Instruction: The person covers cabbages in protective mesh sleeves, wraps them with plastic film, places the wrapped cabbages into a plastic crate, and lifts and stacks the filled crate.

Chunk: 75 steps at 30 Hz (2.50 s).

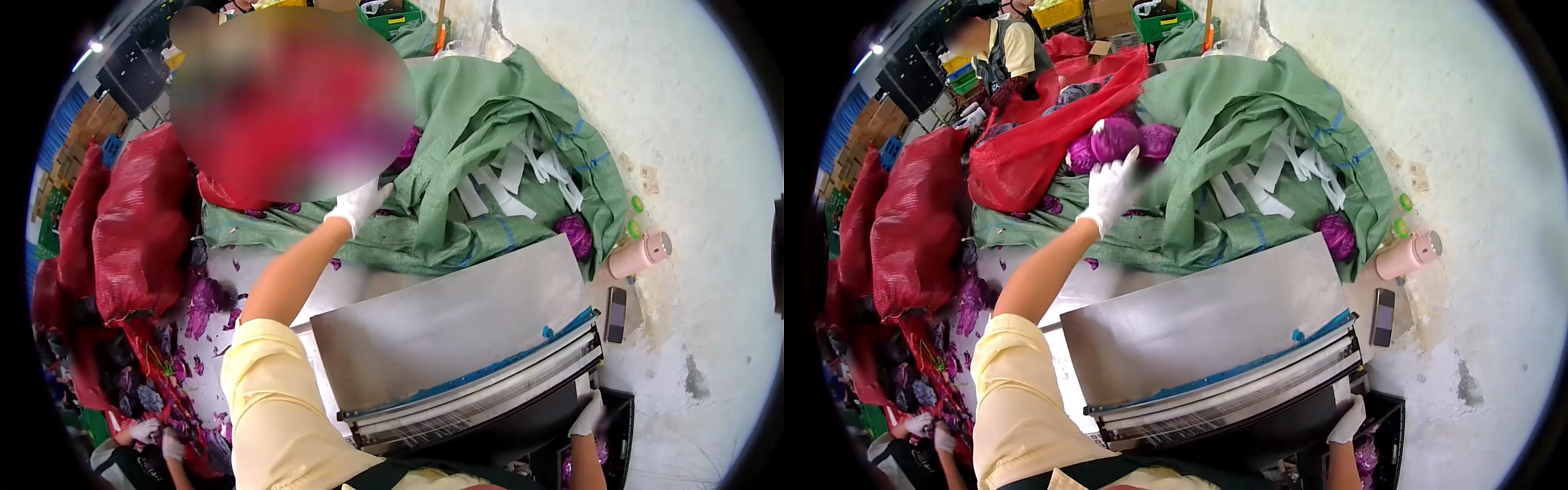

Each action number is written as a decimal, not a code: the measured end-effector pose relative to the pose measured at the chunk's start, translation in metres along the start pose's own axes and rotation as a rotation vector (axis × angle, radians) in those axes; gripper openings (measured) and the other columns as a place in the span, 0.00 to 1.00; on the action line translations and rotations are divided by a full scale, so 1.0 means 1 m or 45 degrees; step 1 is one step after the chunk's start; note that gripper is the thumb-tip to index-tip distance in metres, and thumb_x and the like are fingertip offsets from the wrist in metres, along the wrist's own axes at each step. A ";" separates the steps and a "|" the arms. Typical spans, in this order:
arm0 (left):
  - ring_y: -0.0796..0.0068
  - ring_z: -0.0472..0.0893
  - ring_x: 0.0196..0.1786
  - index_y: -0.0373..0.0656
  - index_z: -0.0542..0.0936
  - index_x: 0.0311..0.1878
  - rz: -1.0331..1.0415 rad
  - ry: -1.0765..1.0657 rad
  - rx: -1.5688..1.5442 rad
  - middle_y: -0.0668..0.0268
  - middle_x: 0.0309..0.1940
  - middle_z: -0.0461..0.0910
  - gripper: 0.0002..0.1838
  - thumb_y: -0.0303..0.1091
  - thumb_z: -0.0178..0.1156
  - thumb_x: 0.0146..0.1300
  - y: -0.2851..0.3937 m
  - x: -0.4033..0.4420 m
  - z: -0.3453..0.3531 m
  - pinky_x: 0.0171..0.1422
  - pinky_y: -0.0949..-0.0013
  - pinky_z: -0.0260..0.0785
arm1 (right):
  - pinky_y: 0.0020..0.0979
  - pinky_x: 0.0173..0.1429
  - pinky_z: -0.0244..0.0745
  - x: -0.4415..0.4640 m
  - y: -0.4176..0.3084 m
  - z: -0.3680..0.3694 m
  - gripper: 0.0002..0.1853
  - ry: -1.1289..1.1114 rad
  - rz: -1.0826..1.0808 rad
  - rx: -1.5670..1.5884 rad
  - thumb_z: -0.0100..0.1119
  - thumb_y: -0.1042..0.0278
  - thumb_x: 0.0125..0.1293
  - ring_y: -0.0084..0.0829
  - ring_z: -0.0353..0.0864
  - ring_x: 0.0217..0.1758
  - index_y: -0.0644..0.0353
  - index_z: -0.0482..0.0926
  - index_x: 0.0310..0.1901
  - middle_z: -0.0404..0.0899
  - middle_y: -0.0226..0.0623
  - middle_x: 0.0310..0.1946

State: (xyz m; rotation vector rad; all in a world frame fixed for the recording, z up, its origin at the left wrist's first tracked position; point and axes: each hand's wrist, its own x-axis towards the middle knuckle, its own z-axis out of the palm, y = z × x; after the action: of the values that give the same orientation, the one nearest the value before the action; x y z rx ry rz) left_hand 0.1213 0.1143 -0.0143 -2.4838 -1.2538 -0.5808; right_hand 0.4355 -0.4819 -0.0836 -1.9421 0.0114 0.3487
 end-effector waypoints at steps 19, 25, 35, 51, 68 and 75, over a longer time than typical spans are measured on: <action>0.63 0.80 0.49 0.49 0.78 0.54 0.008 -0.111 -0.877 0.64 0.45 0.83 0.35 0.54 0.71 0.41 -0.037 -0.067 0.018 0.54 0.56 0.72 | 0.25 0.41 0.64 -0.014 -0.008 -0.007 0.15 -0.085 0.040 0.074 0.45 0.64 0.67 0.20 0.66 0.33 0.64 0.78 0.29 0.71 0.24 0.29; 0.62 0.79 0.52 0.43 0.74 0.57 -0.242 -0.223 -0.996 0.58 0.50 0.78 0.39 0.51 0.74 0.41 -0.025 -0.069 0.031 0.58 0.59 0.71 | 0.28 0.38 0.62 -0.011 -0.009 -0.003 0.15 -0.073 0.037 0.096 0.45 0.65 0.66 0.21 0.64 0.31 0.64 0.77 0.27 0.70 0.24 0.25; 0.62 0.76 0.57 0.32 0.66 0.65 -1.111 -0.479 -2.028 0.51 0.57 0.74 0.50 0.55 0.76 0.45 -0.074 -0.115 0.028 0.65 0.58 0.68 | 0.28 0.32 0.62 -0.017 -0.009 -0.016 0.16 0.036 -0.136 -0.103 0.45 0.67 0.64 0.23 0.68 0.26 0.68 0.80 0.28 0.74 0.29 0.21; 0.67 0.77 0.55 0.29 0.63 0.66 -0.885 -0.089 -1.137 0.53 0.54 0.76 0.43 0.33 0.73 0.48 -0.039 -0.290 -0.285 0.63 0.67 0.68 | 0.28 0.49 0.68 0.023 -0.023 -0.033 0.10 -0.311 -0.128 0.136 0.53 0.69 0.63 0.26 0.74 0.41 0.66 0.80 0.40 0.79 0.35 0.35; 0.56 0.65 0.66 0.36 0.59 0.71 -1.154 0.099 -0.791 0.49 0.65 0.63 0.43 0.35 0.68 0.54 0.064 -0.361 -0.320 0.73 0.61 0.54 | 0.42 0.69 0.64 0.139 -0.316 0.300 0.20 -0.971 -2.021 -1.444 0.53 0.70 0.57 0.41 0.60 0.72 0.43 0.83 0.51 0.62 0.35 0.70; 0.56 0.56 0.74 0.32 0.54 0.72 -1.325 0.279 -0.723 0.49 0.71 0.56 0.45 0.33 0.66 0.54 0.088 -0.400 -0.317 0.77 0.61 0.45 | 0.40 0.71 0.60 0.121 -0.310 0.358 0.21 -1.257 -1.908 -1.441 0.47 0.67 0.61 0.44 0.62 0.70 0.48 0.79 0.55 0.69 0.39 0.64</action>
State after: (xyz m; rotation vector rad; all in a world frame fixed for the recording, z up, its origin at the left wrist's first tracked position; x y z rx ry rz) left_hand -0.0917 -0.3512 0.0637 -1.8175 -2.5047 -1.5625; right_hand 0.5193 -0.0174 0.0424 -1.9117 -2.5349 0.2155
